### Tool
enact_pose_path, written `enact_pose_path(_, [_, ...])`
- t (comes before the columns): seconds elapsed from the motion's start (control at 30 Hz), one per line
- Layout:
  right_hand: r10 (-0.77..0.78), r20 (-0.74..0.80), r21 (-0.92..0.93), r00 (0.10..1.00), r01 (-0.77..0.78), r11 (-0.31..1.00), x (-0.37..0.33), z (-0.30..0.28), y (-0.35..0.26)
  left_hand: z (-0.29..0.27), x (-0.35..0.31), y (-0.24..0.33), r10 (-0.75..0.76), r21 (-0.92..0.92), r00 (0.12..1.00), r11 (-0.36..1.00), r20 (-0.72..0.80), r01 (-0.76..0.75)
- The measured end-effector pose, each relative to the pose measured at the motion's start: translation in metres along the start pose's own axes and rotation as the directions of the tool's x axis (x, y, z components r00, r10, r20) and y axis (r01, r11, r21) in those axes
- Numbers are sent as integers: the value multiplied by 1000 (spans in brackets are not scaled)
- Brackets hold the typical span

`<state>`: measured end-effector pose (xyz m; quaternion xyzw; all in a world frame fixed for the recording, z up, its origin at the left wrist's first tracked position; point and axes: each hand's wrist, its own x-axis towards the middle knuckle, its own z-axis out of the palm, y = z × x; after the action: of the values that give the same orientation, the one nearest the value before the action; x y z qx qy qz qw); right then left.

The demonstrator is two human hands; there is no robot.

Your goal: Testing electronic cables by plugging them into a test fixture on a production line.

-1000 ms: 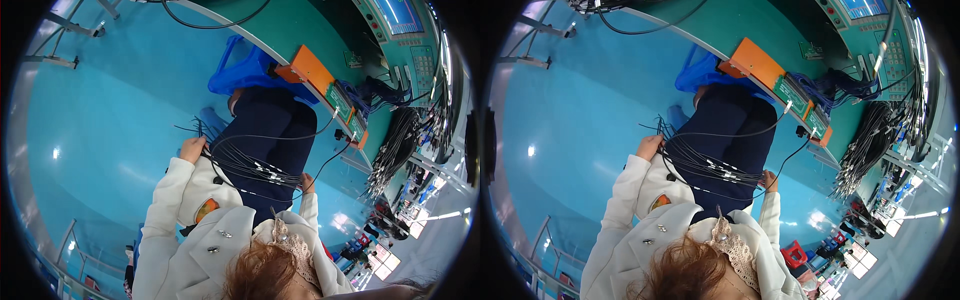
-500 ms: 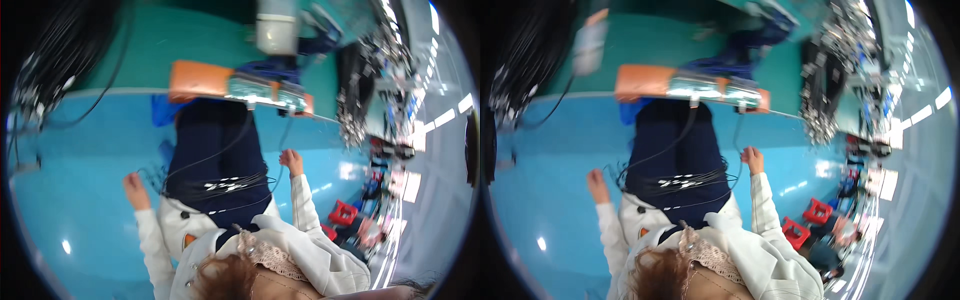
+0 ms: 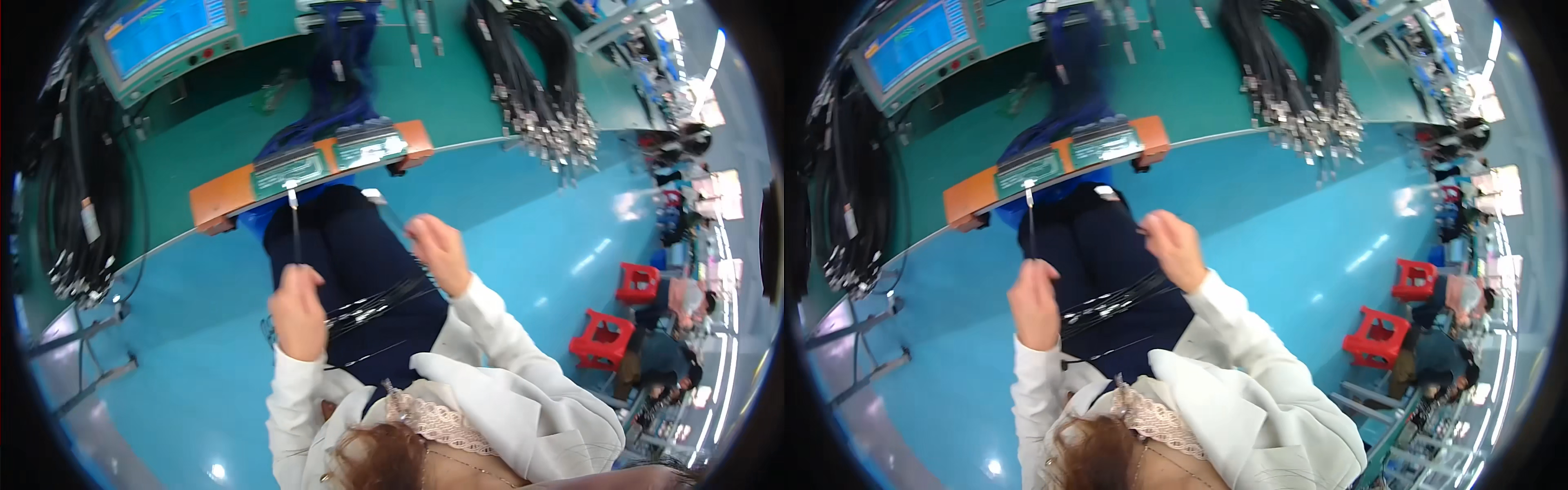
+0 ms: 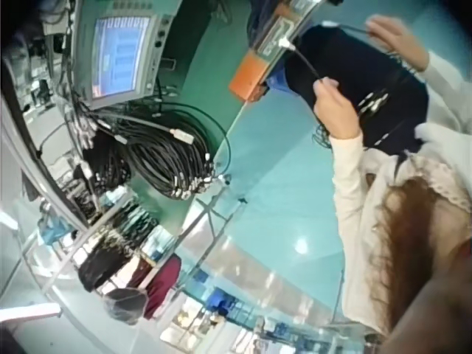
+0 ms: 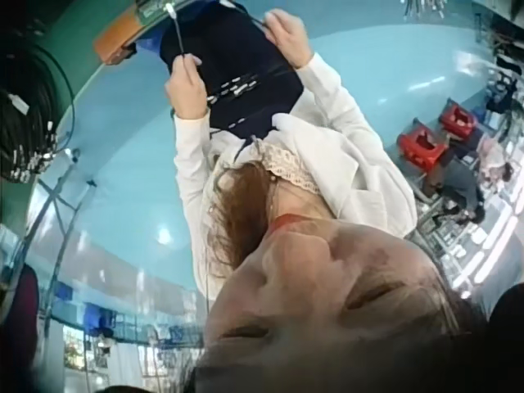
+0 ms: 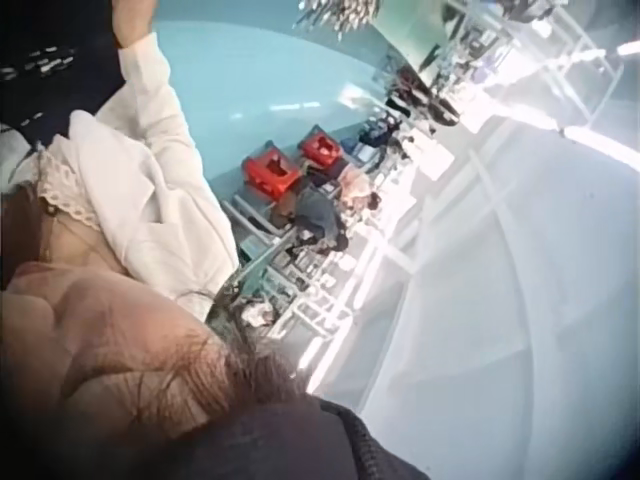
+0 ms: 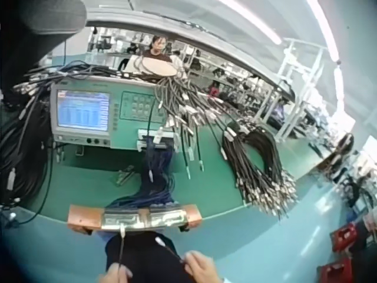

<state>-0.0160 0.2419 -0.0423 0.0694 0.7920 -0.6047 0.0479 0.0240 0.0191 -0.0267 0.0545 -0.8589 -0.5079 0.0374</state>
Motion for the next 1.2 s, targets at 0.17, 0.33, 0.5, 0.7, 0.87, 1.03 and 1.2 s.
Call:
enact_pose_path(0.17, [-143,-366,-194,920,75,978,-21,-92,35,-37,-56,-17,-225,-115,966,971,-125,211])
enact_pose_path(0.33, [-667,-409,-898,622,-142,417,32,-207,147,-162,-83,-138,140,549,684,719,-715,427])
enact_pose_path(0.5, [-224,-326,-547,919,10,837,37,-155,75,-256,-31,-113,197,492,687,830,-700,264])
enact_pose_path(0.7, [-234,-55,-254,971,213,944,19,-53,1,-333,63,-97,444,694,701,713,-558,101])
enact_pose_path(0.87, [-170,-47,-264,984,152,953,3,-42,-6,-335,86,-85,366,800,860,594,-356,78])
enact_pose_path(1.03, [-144,44,-219,989,151,964,-1,-29,-16,-336,83,-88,557,920,792,391,-250,16])
enact_pose_path(1.2, [-88,408,60,909,70,996,-3,33,-56,-261,60,-24,658,742,627,645,-417,-183])
